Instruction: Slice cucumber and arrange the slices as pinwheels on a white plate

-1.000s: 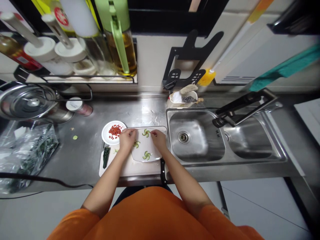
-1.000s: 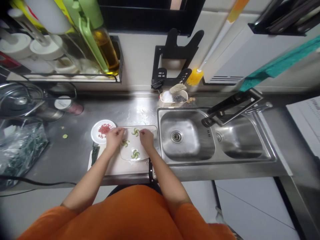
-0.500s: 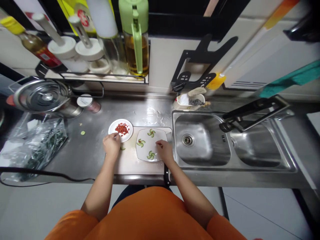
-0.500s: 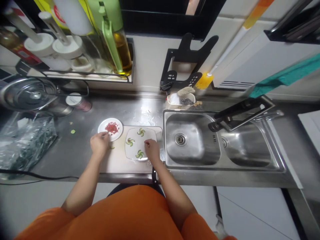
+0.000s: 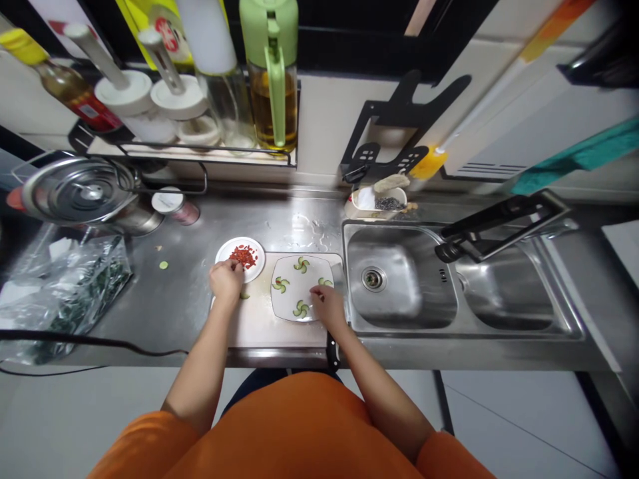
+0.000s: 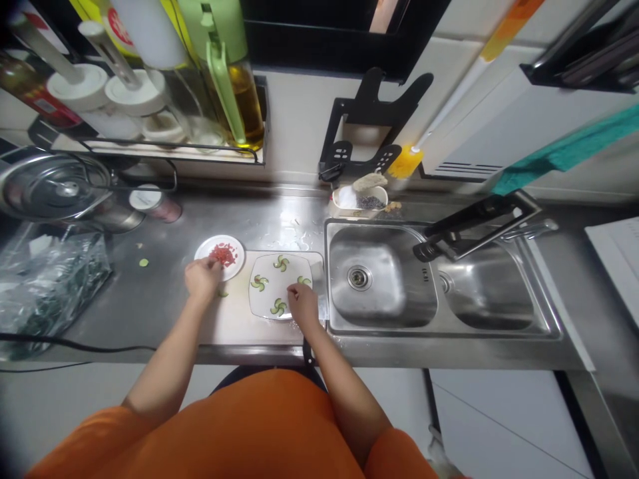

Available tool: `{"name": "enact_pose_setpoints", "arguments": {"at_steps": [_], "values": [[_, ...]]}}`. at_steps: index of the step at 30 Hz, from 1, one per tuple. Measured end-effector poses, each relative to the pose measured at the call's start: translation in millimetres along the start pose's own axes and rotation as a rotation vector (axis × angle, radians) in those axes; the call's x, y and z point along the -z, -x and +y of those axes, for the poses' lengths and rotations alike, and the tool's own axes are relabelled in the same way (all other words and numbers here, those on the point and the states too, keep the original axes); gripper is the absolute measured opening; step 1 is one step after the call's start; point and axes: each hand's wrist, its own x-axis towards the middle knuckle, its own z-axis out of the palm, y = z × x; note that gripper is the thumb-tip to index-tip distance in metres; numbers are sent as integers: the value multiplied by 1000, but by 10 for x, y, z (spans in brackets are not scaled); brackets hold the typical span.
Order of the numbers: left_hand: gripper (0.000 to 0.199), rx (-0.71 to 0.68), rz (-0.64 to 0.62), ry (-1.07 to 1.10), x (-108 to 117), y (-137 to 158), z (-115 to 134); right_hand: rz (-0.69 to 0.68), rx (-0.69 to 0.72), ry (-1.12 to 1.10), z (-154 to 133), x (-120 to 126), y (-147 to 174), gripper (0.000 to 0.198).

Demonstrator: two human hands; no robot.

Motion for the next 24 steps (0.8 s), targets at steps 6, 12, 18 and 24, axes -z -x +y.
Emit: {"name": "enact_pose_setpoints", "arguments": {"at_steps": [6,12,18,24], "values": [[31,-30,-45,1,-14,-10,-6,-16,-10,-19,-16,-12,-13,25],[29,31,-44,63,65,-1,8,-19,3,-20,-8,-31,-18,25],[30,118,-7,219,263,134,-12,-33,0,-39,-69,-13,-2,22],[28,140,-288,825,272,690,368,-18,-20,-143,-234,-39,63,16]]}}
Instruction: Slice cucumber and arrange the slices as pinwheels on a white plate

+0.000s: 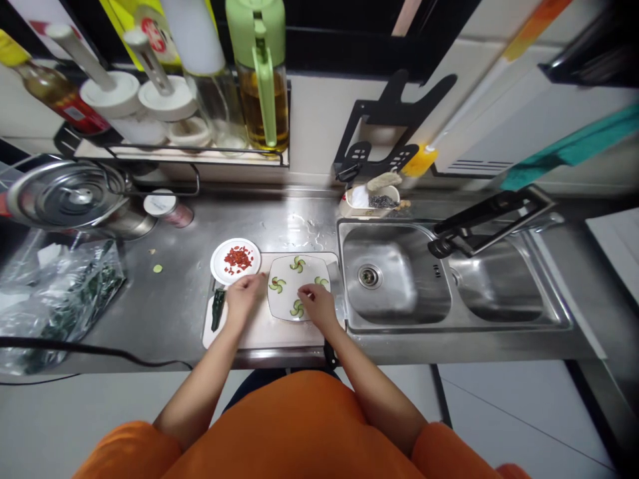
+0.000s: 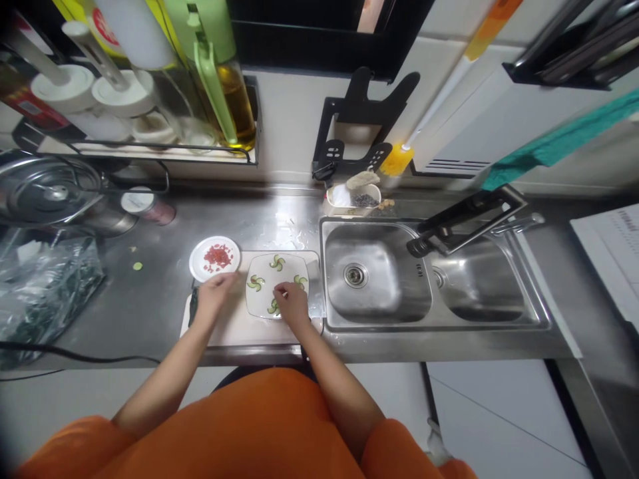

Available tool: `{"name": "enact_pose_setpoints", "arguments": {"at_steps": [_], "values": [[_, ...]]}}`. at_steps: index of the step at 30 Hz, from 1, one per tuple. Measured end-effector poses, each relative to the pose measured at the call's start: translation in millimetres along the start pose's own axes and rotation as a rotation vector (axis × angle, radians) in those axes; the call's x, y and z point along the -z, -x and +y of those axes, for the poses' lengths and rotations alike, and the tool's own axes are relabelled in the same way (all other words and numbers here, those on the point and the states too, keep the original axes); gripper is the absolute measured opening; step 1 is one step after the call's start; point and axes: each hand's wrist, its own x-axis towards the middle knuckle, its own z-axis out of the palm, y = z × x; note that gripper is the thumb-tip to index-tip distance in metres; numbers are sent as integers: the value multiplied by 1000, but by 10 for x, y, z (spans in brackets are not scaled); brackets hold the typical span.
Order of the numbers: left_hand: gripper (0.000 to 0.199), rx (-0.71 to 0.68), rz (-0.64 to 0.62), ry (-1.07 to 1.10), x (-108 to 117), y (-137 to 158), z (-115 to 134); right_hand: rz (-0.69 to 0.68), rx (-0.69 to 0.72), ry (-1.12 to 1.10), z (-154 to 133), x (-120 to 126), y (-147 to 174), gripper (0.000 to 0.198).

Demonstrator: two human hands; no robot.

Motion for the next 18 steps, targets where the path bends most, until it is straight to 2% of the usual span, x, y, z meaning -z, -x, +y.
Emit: {"name": "enact_pose_setpoints", "arguments": {"at_steps": [2,7,14,18], "values": [[26,40,-141,149,-217,173,56,23,2,-44,-46,-15,43,16],[21,164,-277,255,-594,411,127,113,3,-56,-58,-5,182,16],[22,229,-363,272,-764,510,94,259,-48,-39,62,87,299,16],[24,243,-390,239,-843,503,37,286,-63,-43,109,133,297,15]]}}
